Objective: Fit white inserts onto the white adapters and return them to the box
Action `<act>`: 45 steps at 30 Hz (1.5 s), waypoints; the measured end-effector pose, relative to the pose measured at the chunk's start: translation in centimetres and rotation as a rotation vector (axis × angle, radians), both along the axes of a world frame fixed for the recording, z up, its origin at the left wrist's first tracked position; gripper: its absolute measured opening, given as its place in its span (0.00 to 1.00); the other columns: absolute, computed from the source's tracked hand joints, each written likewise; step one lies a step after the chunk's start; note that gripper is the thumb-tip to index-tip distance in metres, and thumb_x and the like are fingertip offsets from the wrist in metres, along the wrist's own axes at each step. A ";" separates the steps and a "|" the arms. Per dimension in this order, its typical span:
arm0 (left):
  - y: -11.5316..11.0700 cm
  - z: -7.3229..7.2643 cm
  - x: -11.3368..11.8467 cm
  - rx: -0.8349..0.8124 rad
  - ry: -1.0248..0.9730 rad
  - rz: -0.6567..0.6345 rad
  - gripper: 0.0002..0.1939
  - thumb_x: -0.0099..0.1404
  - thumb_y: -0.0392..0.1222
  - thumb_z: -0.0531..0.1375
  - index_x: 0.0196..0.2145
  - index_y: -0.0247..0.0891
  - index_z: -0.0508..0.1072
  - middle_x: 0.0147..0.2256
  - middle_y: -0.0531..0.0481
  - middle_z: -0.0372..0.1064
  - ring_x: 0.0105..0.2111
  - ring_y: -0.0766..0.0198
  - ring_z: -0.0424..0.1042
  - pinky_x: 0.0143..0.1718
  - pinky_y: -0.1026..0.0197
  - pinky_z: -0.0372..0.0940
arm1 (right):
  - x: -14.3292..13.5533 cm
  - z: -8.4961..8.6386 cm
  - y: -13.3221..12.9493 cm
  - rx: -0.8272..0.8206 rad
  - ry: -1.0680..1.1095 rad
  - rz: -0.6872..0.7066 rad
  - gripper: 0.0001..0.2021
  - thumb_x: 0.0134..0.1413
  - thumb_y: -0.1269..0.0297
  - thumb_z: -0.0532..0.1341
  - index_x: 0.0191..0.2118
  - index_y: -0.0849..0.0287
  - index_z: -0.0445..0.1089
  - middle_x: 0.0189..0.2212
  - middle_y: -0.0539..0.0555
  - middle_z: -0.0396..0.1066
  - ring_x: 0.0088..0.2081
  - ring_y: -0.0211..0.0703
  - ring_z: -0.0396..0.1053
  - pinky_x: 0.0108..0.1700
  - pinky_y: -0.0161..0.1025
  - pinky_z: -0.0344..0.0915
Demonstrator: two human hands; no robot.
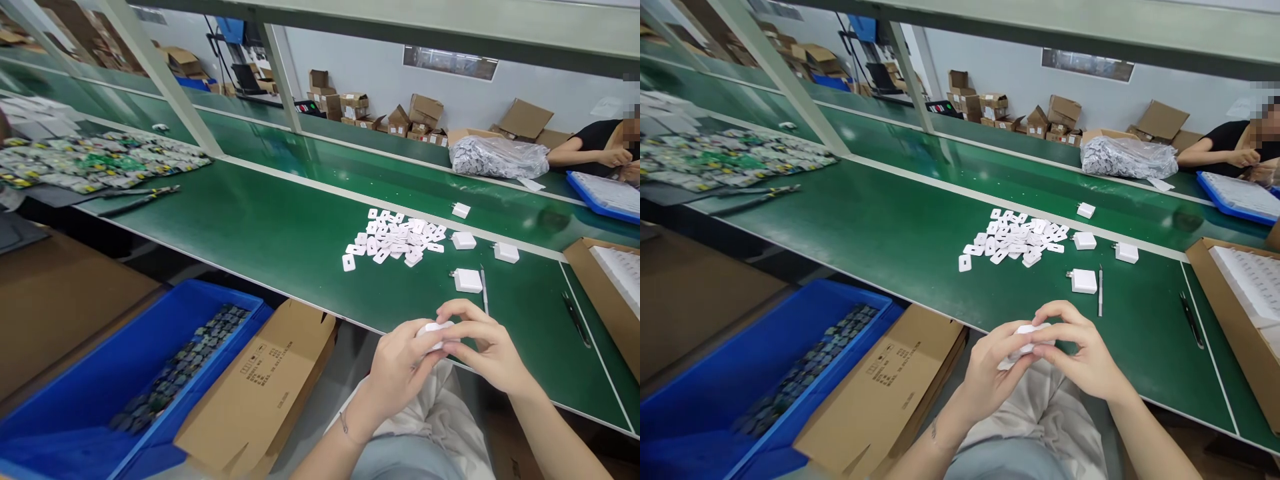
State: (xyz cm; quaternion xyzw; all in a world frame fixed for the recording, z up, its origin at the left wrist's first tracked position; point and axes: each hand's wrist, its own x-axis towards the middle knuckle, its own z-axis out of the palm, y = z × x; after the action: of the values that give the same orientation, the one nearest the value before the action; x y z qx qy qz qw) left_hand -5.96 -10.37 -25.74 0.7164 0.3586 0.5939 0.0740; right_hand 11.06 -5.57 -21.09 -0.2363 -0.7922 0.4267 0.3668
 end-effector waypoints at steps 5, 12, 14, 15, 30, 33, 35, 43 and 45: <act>0.0 0.9 -0.1 0.114 0.028 0.073 0.16 0.65 0.34 0.60 0.49 0.43 0.64 0.41 0.45 0.75 0.38 0.64 0.77 0.33 0.64 0.73 | 0.0 -0.4 0.0 -0.319 0.084 -0.007 0.16 0.58 0.53 0.63 0.51 0.47 0.71 0.50 0.56 0.68 0.53 0.48 0.66 0.53 0.43 0.67; 0.4 1.3 0.3 0.147 0.108 0.104 0.14 0.64 0.30 0.58 0.43 0.50 0.67 0.43 0.50 0.76 0.40 0.62 0.77 0.47 0.50 0.70 | -0.2 -1.1 -1.1 -0.532 0.157 -0.029 0.21 0.56 0.53 0.65 0.53 0.52 0.70 0.46 0.56 0.73 0.43 0.44 0.73 0.43 0.38 0.72; 0.4 1.1 0.5 0.050 -0.035 0.002 0.18 0.62 0.40 0.64 0.49 0.50 0.65 0.49 0.46 0.72 0.49 0.56 0.73 0.51 0.48 0.68 | -0.2 -0.9 -1.2 -0.469 0.213 -0.095 0.21 0.54 0.56 0.67 0.54 0.51 0.69 0.47 0.56 0.73 0.45 0.45 0.73 0.43 0.38 0.72; 0.3 1.1 0.6 -0.055 -0.155 -0.053 0.24 0.60 0.46 0.66 0.52 0.50 0.63 0.51 0.44 0.69 0.52 0.54 0.70 0.51 0.47 0.68 | -0.2 -0.7 -1.2 -0.426 0.229 -0.124 0.22 0.54 0.58 0.67 0.55 0.50 0.68 0.48 0.56 0.73 0.46 0.46 0.73 0.44 0.38 0.72; -0.2 3.3 2.4 -0.587 -0.739 -0.337 0.30 0.49 0.52 0.72 0.50 0.43 0.75 0.42 0.46 0.65 0.44 0.54 0.71 0.47 0.53 0.71 | -0.1 -0.7 -2.7 0.158 0.221 -0.295 0.17 0.64 0.53 0.55 0.54 0.51 0.69 0.50 0.61 0.65 0.51 0.56 0.66 0.44 0.49 0.69; -0.7 3.9 2.7 -0.568 -0.735 -0.335 0.29 0.50 0.52 0.72 0.50 0.44 0.75 0.41 0.47 0.64 0.43 0.56 0.71 0.46 0.54 0.72 | -0.7 0.0 -3.2 0.230 0.265 -0.358 0.12 0.64 0.56 0.54 0.45 0.52 0.71 0.47 0.60 0.65 0.50 0.57 0.66 0.42 0.50 0.68; -0.9 4.1 2.8 -0.554 -0.735 -0.331 0.29 0.50 0.51 0.72 0.50 0.45 0.75 0.41 0.47 0.64 0.42 0.57 0.71 0.46 0.54 0.72 | -0.7 0.5 -3.3 0.227 0.296 -0.354 0.10 0.64 0.57 0.54 0.41 0.52 0.71 0.46 0.59 0.65 0.49 0.56 0.65 0.41 0.49 0.67; 0.5 2.7 3.3 -0.517 -0.614 -0.451 0.29 0.55 0.51 0.69 0.54 0.48 0.70 0.49 0.44 0.61 0.49 0.53 0.70 0.50 0.53 0.71 | 2.2 0.6 -3.2 0.168 0.083 -0.213 0.19 0.62 0.60 0.58 0.59 0.47 0.64 0.55 0.59 0.63 0.55 0.55 0.64 0.49 0.49 0.68; 0.9 2.0 3.1 -0.522 -0.497 -0.476 0.35 0.56 0.53 0.68 0.60 0.53 0.62 0.57 0.43 0.55 0.53 0.51 0.68 0.54 0.50 0.68 | 4.2 1.0 -3.1 0.238 0.006 -0.264 0.21 0.61 0.62 0.60 0.59 0.46 0.64 0.54 0.59 0.65 0.55 0.54 0.65 0.49 0.48 0.69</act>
State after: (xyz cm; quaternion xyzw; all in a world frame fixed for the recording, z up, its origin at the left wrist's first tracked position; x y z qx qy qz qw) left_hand -2.91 -9.49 -23.69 0.5716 0.2932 0.6040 0.4718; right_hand 15.25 -8.67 -20.11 -0.2917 -0.7982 0.2786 0.4473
